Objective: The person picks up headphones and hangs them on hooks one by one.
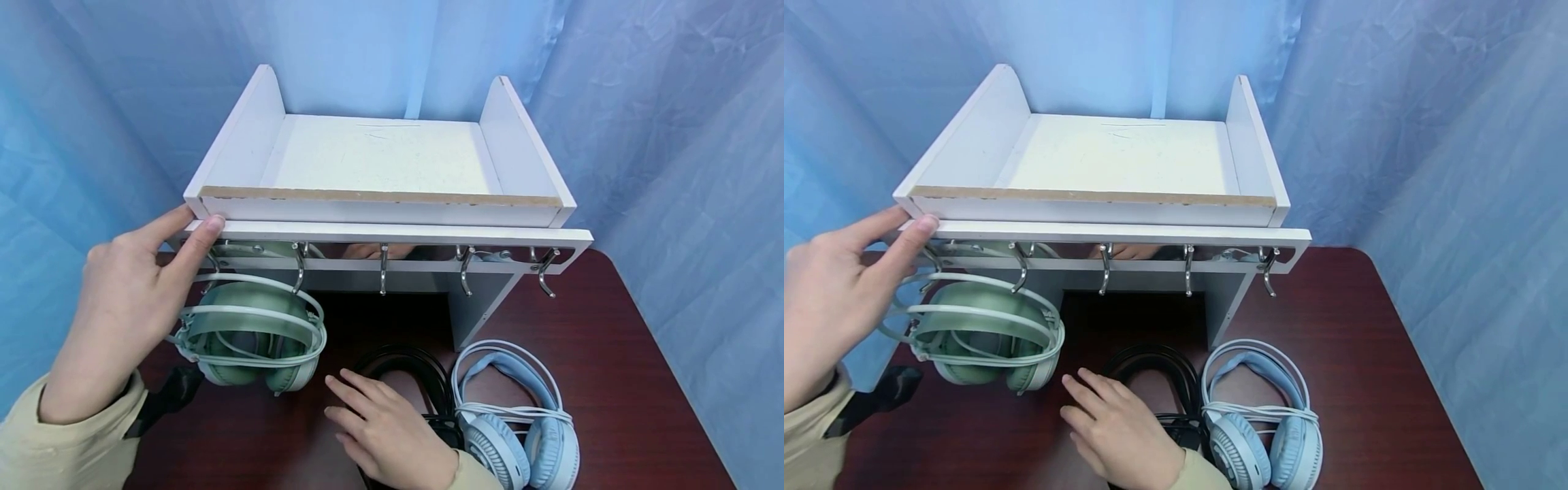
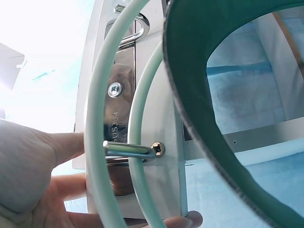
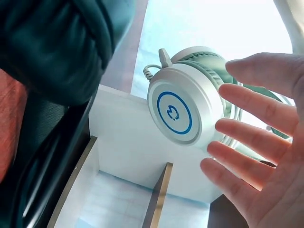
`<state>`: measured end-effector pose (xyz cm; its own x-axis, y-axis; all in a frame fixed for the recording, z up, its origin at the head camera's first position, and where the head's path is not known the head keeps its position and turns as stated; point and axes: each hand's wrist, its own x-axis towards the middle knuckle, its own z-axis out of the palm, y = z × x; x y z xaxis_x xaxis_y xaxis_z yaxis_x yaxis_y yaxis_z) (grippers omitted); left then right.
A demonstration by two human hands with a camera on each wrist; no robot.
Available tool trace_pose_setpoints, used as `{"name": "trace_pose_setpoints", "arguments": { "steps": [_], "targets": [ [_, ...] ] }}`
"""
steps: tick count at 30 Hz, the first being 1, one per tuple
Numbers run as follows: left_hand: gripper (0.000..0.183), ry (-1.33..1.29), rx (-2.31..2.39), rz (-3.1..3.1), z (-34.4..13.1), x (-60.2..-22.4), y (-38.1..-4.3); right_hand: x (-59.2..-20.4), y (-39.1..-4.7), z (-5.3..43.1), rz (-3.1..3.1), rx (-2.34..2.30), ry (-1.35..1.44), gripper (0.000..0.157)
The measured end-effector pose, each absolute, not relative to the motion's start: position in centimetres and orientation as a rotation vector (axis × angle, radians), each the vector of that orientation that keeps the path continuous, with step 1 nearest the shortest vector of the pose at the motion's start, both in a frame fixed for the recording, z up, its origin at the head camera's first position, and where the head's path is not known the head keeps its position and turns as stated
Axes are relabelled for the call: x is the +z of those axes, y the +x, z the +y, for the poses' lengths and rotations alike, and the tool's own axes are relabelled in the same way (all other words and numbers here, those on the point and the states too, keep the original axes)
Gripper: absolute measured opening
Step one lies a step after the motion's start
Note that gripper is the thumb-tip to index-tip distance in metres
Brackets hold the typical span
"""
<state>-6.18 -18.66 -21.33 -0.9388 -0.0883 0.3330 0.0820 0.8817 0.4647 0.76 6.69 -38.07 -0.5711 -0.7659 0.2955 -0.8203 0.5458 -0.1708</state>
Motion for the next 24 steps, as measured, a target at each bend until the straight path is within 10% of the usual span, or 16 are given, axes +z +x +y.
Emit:
{"name": "trace_pose_setpoints", "arguments": {
  "steps": [24],
  "targets": [
    [0.050,0.002,-0.698,-2.692,-18.5,-21.4,-6.1,-38.4,0.8,8.8,-2.813,0.388,1.132,0.045]
  ]
}}
